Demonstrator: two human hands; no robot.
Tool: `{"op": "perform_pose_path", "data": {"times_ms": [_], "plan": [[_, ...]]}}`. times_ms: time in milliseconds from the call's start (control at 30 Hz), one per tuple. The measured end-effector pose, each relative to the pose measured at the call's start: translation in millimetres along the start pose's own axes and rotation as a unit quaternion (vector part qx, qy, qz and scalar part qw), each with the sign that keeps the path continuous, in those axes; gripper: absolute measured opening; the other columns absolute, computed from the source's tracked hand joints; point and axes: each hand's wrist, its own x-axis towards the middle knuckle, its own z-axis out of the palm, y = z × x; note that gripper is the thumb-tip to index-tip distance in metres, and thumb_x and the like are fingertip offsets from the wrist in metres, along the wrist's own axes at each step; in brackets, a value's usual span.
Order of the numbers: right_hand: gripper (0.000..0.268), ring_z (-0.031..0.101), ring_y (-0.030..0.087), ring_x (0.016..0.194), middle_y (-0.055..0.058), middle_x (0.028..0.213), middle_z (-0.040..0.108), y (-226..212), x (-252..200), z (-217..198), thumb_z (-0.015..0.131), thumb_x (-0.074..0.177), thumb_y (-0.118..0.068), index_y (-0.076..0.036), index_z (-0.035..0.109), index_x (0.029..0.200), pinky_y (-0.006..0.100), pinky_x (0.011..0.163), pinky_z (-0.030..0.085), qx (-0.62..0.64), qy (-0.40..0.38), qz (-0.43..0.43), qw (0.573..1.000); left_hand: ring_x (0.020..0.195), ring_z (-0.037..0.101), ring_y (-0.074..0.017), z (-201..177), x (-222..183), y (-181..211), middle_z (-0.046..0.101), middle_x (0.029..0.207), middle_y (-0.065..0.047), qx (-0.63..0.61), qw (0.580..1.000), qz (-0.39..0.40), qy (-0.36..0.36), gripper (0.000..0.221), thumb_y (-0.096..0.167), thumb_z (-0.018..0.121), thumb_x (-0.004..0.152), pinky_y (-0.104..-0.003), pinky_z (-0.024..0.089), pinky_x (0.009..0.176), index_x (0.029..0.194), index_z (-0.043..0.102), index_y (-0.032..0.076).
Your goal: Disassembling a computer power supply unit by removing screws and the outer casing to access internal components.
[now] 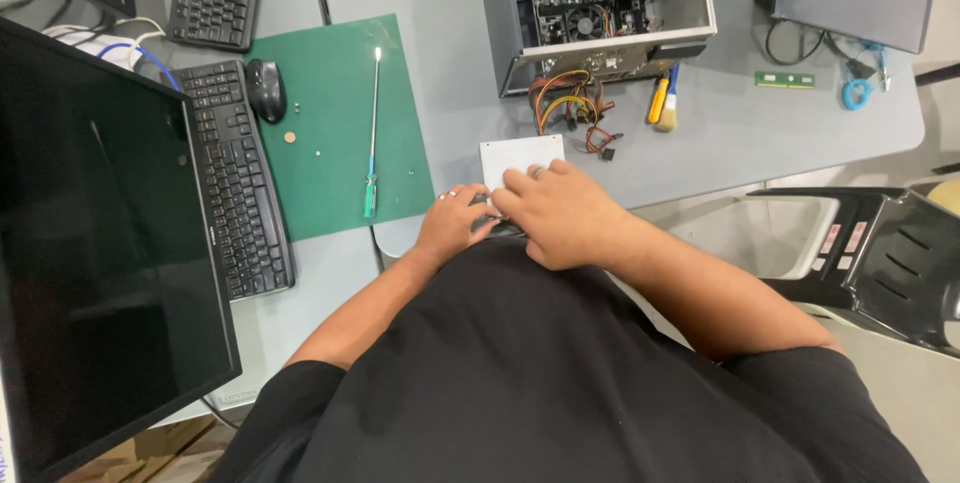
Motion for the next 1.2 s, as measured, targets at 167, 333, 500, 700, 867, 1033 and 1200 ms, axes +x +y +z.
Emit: {"op": "perform_pose_path", "data": {"times_ms": [167,333,500,700,867,1033,1200], "plan": [[0.041,0.065,0.027,0.071,0.008,0.079,0.063,7.2,-1.3,20.2,0.040,0.084,-0.049,-0.015,0.055,0.103,0.037,0.072,0.038,-0.012,-0.020,0.112,0.993,0.091,0.058,-0.0209,3.6,-1.6,-1.1,0.056,0.100,0.004,-0.004,1.000,-0.008,-0.008,0.010,0.029,0.067,0.074,-0.032,0.047,0.070,0.082,0.064,0.024],[0.020,0.064,0.028,0.077,0.006,0.087,0.063,17.7,-18.0,13.3,0.054,0.082,-0.027,-0.018,0.058,0.099,0.037,0.072,0.041,-0.022,0.024,0.031,0.999,0.092,0.058,-0.0195,2.1,0.0,0.2,0.056,0.098,0.006,-0.011,1.000,-0.015,-0.005,0.010,0.029,0.068,0.074,-0.031,0.048,0.070,0.080,0.063,0.024],[0.025,0.061,0.037,0.072,0.011,0.083,0.057,35.2,-42.0,0.3,0.051,0.084,-0.029,-0.011,0.055,0.102,0.044,0.071,0.044,0.120,0.052,0.097,0.987,0.091,0.057,-0.0192,2.3,0.9,-0.8,0.057,0.094,0.005,0.003,1.000,-0.011,-0.011,0.008,0.030,0.066,0.076,-0.031,0.047,0.071,0.076,0.063,0.022],[0.024,0.061,0.041,0.074,0.017,0.084,0.059,38.9,-68.9,-0.1,0.051,0.085,-0.023,-0.008,0.055,0.104,0.047,0.070,0.047,0.234,0.068,0.189,0.951,0.089,0.057,-0.0184,0.1,5.9,-2.3,0.057,0.088,0.005,0.037,0.998,0.001,-0.052,0.011,0.033,0.064,0.076,-0.032,0.047,0.071,0.075,0.062,0.022],[0.027,0.060,0.042,0.081,0.019,0.090,0.062,50.2,-84.4,23.1,0.055,0.082,-0.020,-0.009,0.057,0.106,0.050,0.072,0.047,0.293,0.107,0.263,0.913,0.082,0.056,-0.0184,-6.6,14.5,2.2,0.054,0.078,0.003,0.059,0.995,0.018,-0.080,0.014,0.034,0.059,0.079,-0.033,0.046,0.068,0.075,0.058,0.021],[0.024,0.060,0.028,0.082,0.007,0.087,0.066,59.3,-106.0,41.1,0.053,0.085,-0.032,-0.015,0.061,0.101,0.040,0.070,0.043,0.283,0.082,0.338,0.894,0.073,0.055,-0.0296,-15.8,18.7,15.5,0.057,0.076,-0.005,0.119,0.986,0.019,-0.114,0.018,0.031,0.061,0.080,-0.042,0.044,0.058,0.078,0.058,0.013],[0.021,0.053,0.025,0.058,0.001,0.060,0.057,52.7,-114.8,64.6,0.055,0.090,-0.033,-0.016,0.069,0.093,0.036,0.051,0.039,0.183,0.173,0.395,0.884,0.067,0.050,-0.0234,-15.1,12.0,11.1,0.049,0.074,-0.003,0.165,0.984,0.069,-0.020,0.015,0.025,0.064,0.081,-0.036,0.039,0.056,0.075,0.055,0.014]]}}
